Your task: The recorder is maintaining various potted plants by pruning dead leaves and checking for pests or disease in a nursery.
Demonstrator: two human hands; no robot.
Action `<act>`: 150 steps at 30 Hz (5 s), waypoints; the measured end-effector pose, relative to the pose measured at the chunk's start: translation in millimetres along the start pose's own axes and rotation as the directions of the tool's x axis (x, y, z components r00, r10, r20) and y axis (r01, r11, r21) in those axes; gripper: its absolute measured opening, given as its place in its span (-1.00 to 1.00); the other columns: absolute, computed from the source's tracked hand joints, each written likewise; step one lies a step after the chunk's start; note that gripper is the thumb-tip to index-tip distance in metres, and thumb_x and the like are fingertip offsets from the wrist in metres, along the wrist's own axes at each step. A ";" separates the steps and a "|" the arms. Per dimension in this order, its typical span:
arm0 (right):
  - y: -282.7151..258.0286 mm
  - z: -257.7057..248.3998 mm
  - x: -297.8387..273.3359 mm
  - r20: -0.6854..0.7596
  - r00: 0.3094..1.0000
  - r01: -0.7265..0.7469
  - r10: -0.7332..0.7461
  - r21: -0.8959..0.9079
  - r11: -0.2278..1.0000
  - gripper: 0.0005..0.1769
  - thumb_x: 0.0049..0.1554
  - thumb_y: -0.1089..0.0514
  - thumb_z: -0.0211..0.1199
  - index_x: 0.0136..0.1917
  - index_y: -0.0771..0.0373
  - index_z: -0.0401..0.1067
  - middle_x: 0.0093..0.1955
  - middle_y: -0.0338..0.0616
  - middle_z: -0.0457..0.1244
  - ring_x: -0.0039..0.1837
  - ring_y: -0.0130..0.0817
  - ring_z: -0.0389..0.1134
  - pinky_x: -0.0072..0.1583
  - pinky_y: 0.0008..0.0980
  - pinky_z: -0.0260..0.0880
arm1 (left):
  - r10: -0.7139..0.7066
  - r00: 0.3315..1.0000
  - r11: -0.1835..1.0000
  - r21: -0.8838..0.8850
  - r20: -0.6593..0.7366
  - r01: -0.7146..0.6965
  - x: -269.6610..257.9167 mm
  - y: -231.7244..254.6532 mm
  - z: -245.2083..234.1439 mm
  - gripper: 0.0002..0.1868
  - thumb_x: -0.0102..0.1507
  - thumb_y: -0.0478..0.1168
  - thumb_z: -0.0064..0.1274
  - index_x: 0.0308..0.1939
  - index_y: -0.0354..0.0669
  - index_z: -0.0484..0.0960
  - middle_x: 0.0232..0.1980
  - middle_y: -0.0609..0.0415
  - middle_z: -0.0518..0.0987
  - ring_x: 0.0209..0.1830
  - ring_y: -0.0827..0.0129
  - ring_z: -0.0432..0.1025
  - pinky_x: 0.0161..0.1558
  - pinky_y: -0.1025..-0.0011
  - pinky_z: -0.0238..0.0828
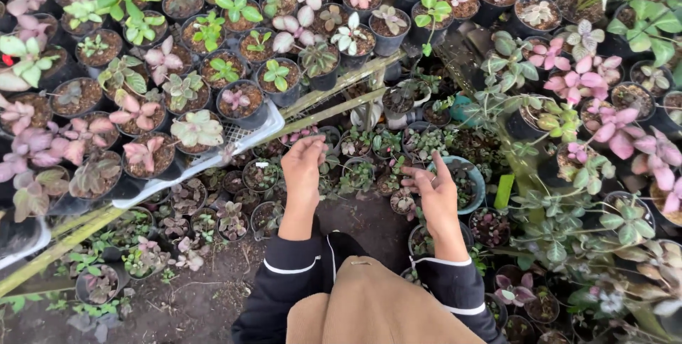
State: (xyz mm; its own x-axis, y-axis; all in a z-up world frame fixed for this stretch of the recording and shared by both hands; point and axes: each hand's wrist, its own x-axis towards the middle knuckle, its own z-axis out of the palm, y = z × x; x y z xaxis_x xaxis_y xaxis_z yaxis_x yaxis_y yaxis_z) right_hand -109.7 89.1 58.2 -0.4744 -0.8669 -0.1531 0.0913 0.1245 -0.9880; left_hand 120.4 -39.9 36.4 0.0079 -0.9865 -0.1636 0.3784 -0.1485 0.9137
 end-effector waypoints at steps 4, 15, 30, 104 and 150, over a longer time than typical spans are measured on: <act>1.4 -33.9 -32.2 -0.032 0.994 -0.101 0.103 0.059 0.993 -0.20 0.25 0.30 -0.01 0.67 0.31 -0.23 0.12 0.07 0.40 -0.05 -0.37 0.38 -0.13 -0.31 0.38 | -0.006 1.000 0.997 -0.081 0.022 0.008 -33.5 -13.2 15.7 -0.82 0.33 -0.31 0.09 -0.07 -0.39 0.68 -0.21 0.10 0.65 -0.35 0.55 0.40 -0.25 0.52 0.33; 26.9 -103.6 -114.3 -0.023 0.997 -0.070 0.070 0.005 0.998 -0.18 0.27 0.33 -0.01 0.69 0.31 -0.27 0.10 0.10 0.41 -0.04 -0.36 0.41 0.06 -0.40 0.43 | -0.075 0.997 0.997 -0.015 0.032 0.076 -154.4 -54.8 44.0 -0.82 0.34 -0.31 0.07 -0.10 -0.38 0.69 -0.26 0.11 0.65 -0.35 0.57 0.40 -0.24 0.55 0.34; 38.2 -103.8 -104.2 0.018 0.990 -0.143 0.142 0.061 0.988 -0.10 0.23 0.31 0.01 0.66 0.30 -0.43 0.10 0.07 0.42 -0.05 -0.34 0.44 0.01 -0.43 0.43 | -0.088 0.993 0.996 0.009 0.082 0.088 -162.4 -73.6 50.9 -0.76 0.36 -0.26 0.00 -0.11 -0.37 0.70 -0.25 0.13 0.66 -0.35 0.59 0.40 -0.23 0.55 0.34; 118.6 -77.5 541.9 0.203 0.968 -0.110 0.147 -0.183 0.977 -0.61 0.11 0.20 0.38 0.14 0.52 0.54 -0.06 -0.08 0.45 -0.07 -0.43 0.43 -0.01 -0.44 0.42 | 0.220 0.956 0.429 0.861 0.193 -0.273 369.0 -176.6 396.3 -0.84 0.19 -0.18 0.16 -0.21 -0.12 0.74 -0.16 -0.02 0.65 -0.19 0.02 0.55 -0.16 0.10 0.45; 83.6 -116.0 270.6 -0.410 0.907 -0.058 0.100 0.112 0.992 -0.71 0.15 0.23 0.37 0.09 0.47 0.56 -0.08 -0.16 0.44 -0.08 -0.51 0.41 -0.01 -0.47 0.42 | -0.103 0.566 0.344 0.564 0.818 -0.751 162.4 -96.7 298.9 -0.91 0.17 -0.17 0.19 -0.33 -0.03 0.76 -0.20 0.15 0.67 0.11 0.08 0.40 0.29 -0.49 -0.22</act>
State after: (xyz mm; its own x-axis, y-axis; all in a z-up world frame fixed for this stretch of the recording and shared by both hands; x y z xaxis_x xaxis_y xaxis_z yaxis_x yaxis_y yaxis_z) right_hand -332.0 -79.1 -68.2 -0.7798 -0.5759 -0.2455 0.2164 0.1200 -0.9689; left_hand -191.6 -206.4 32.7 -0.7914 -0.6000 0.1174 -0.3976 0.6511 0.6465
